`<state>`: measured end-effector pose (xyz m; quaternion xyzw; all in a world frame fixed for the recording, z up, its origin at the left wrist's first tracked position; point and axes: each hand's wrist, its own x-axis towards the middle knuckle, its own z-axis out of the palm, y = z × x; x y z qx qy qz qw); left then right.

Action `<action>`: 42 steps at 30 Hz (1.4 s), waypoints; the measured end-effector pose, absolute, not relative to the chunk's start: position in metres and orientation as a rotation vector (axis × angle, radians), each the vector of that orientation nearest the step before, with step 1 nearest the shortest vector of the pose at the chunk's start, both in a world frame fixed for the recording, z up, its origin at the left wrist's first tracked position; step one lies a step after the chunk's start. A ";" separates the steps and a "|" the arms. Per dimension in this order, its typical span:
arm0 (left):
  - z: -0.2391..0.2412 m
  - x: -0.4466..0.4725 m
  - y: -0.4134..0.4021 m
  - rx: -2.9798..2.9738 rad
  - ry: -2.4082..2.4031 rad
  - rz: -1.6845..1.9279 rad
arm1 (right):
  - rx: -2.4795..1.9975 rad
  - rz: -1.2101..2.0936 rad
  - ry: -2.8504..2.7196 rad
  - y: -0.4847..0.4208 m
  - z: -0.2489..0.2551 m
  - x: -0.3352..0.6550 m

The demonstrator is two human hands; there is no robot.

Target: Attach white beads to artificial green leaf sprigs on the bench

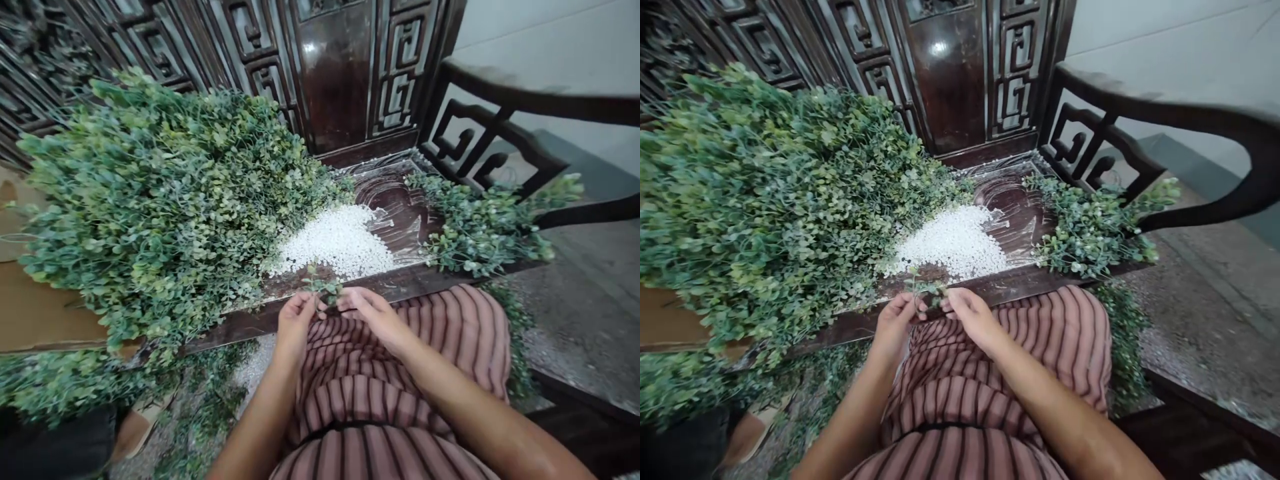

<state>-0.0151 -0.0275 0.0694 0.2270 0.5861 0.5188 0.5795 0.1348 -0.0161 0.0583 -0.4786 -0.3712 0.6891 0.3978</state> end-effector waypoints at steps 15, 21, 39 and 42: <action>0.043 0.017 -0.045 1.183 1.409 1.080 | -1.130 1.805 -0.520 -0.018 0.053 0.147; 0.035 0.009 -0.046 1.615 1.452 1.000 | -1.234 1.571 -0.794 -0.013 0.050 0.157; 0.028 -0.001 0.018 1.916 1.868 0.564 | -0.988 1.676 -0.465 -0.030 0.063 0.188; 0.019 0.011 0.033 1.957 1.900 0.323 | -1.001 1.685 -0.484 -0.036 0.066 0.198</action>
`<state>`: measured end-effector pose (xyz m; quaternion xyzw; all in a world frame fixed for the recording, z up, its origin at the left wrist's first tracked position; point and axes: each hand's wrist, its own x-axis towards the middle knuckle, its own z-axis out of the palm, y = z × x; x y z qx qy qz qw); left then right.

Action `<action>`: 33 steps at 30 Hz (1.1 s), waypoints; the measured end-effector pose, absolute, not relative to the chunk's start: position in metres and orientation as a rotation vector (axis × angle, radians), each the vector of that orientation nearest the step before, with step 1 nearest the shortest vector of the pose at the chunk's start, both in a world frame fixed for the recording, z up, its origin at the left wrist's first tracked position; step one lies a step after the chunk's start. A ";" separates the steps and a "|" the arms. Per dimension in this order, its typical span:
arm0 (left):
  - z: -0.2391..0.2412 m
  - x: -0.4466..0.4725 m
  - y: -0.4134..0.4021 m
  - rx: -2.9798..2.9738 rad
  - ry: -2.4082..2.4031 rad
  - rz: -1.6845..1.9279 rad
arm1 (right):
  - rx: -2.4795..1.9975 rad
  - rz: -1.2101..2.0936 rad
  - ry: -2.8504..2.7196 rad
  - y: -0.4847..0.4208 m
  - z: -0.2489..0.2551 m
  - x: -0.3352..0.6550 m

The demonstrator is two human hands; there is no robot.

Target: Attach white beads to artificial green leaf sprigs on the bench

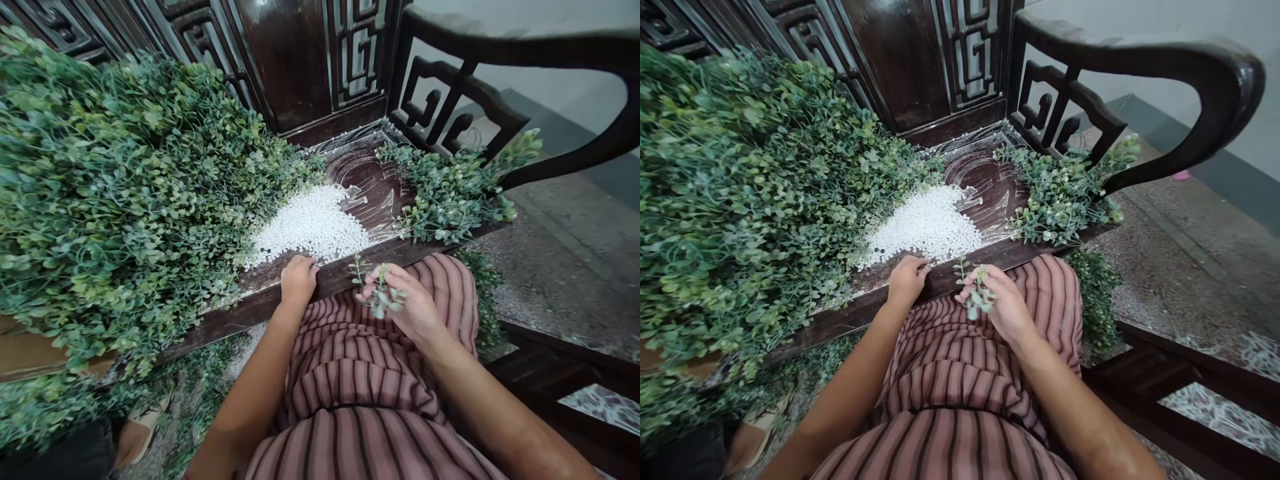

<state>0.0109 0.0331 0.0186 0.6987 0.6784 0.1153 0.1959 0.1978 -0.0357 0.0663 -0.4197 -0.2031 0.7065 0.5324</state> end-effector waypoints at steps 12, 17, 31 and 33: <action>0.011 0.015 0.039 1.993 1.950 0.258 | -1.387 1.347 -1.087 -0.046 0.043 0.191; 0.010 0.015 0.040 1.870 1.895 0.484 | -1.391 1.300 -1.194 -0.045 0.044 0.189; 0.063 0.047 -0.024 0.671 1.204 1.003 | -1.301 0.985 -1.542 -0.044 0.053 0.177; 0.062 0.048 -0.027 0.621 1.182 0.997 | -1.313 0.948 -1.561 -0.046 0.055 0.176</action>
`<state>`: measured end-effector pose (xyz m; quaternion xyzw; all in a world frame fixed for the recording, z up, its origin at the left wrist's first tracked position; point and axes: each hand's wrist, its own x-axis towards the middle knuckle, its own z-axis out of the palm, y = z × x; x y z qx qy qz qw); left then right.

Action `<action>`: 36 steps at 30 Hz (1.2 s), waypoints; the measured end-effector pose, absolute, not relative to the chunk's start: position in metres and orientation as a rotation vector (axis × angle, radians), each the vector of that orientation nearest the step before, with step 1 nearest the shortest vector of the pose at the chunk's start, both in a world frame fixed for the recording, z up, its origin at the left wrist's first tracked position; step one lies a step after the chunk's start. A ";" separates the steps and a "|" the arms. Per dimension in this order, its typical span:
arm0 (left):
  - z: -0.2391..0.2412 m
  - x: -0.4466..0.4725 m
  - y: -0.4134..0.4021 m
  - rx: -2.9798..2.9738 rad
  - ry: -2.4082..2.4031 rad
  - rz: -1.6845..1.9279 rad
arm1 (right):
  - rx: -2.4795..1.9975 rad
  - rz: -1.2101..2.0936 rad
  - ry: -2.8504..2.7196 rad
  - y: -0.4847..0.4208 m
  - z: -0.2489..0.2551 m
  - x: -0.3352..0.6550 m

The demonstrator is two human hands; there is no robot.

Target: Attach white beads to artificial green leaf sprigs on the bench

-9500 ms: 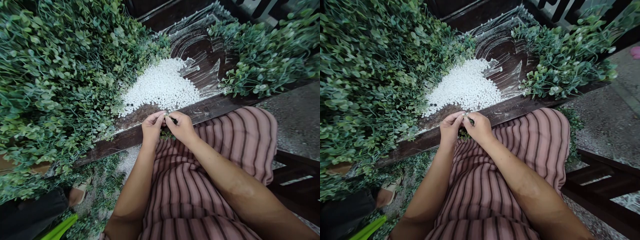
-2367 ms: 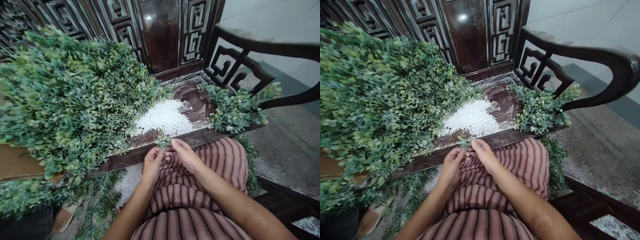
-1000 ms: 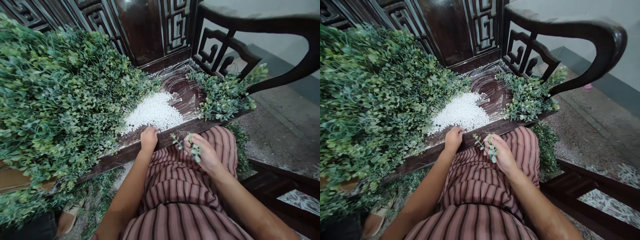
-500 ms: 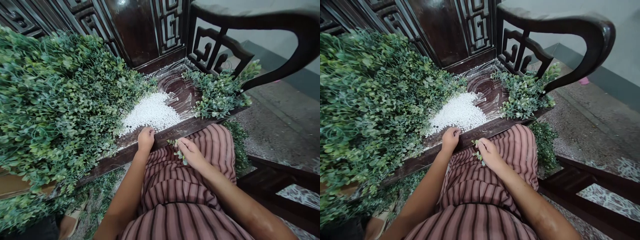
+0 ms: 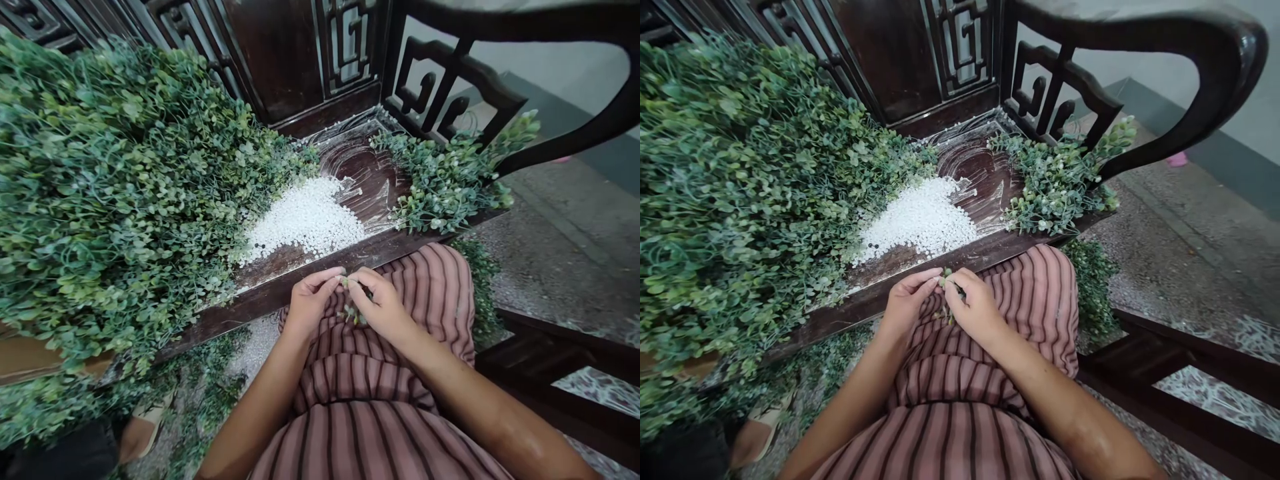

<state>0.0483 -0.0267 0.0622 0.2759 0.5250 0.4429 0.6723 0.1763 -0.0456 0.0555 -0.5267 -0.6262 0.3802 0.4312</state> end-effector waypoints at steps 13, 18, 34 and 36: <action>0.064 0.048 -0.034 0.446 1.089 1.010 | -1.368 0.761 -1.722 -0.054 0.067 0.175; 0.065 0.049 -0.036 0.403 1.091 0.991 | -1.382 0.772 -1.711 -0.054 0.068 0.175; 0.061 0.053 -0.041 0.299 1.150 1.007 | -1.413 0.712 -1.710 -0.052 0.067 0.174; 0.061 0.053 -0.042 0.311 1.158 1.010 | -1.428 0.709 -1.712 -0.052 0.067 0.173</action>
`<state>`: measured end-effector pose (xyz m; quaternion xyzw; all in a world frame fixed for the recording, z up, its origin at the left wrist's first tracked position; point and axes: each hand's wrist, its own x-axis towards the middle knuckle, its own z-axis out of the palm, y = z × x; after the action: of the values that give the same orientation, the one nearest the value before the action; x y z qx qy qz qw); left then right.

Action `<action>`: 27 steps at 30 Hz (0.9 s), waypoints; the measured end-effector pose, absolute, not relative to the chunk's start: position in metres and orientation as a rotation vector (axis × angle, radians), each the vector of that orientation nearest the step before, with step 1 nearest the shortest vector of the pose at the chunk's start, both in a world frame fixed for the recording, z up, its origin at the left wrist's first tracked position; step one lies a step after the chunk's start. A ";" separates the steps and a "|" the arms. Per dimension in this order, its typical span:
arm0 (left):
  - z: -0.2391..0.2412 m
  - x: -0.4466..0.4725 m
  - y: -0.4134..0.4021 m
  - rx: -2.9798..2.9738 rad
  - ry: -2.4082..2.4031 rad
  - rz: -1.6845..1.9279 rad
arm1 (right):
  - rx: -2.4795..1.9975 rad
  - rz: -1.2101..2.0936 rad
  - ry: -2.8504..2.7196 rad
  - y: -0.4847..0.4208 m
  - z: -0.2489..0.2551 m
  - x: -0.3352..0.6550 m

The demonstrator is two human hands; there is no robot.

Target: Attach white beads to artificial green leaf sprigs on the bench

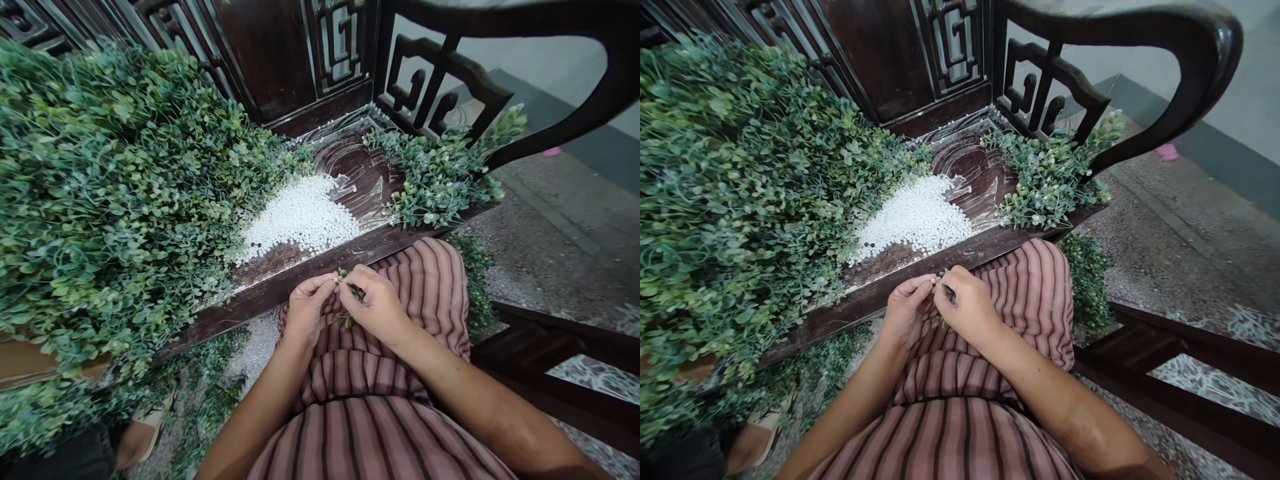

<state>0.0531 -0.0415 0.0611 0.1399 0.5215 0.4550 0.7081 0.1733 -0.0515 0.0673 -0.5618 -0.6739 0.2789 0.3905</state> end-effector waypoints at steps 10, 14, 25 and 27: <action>0.059 0.058 -0.040 0.305 1.145 1.030 | -1.401 0.687 -1.722 -0.050 0.065 0.172; 0.055 0.058 -0.038 0.331 1.125 1.027 | -1.397 0.685 -1.712 -0.050 0.064 0.173; 0.056 0.052 -0.037 0.391 1.091 0.993 | -1.316 0.760 -1.676 -0.047 0.061 0.172; 0.055 0.048 -0.036 0.504 1.162 1.068 | -1.252 0.814 -1.623 -0.045 0.062 0.175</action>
<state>0.0477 -0.0364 0.0550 0.2241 0.5170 0.4748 0.6761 0.1752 -0.0450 0.0617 -0.5065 -0.6568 0.3294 0.4511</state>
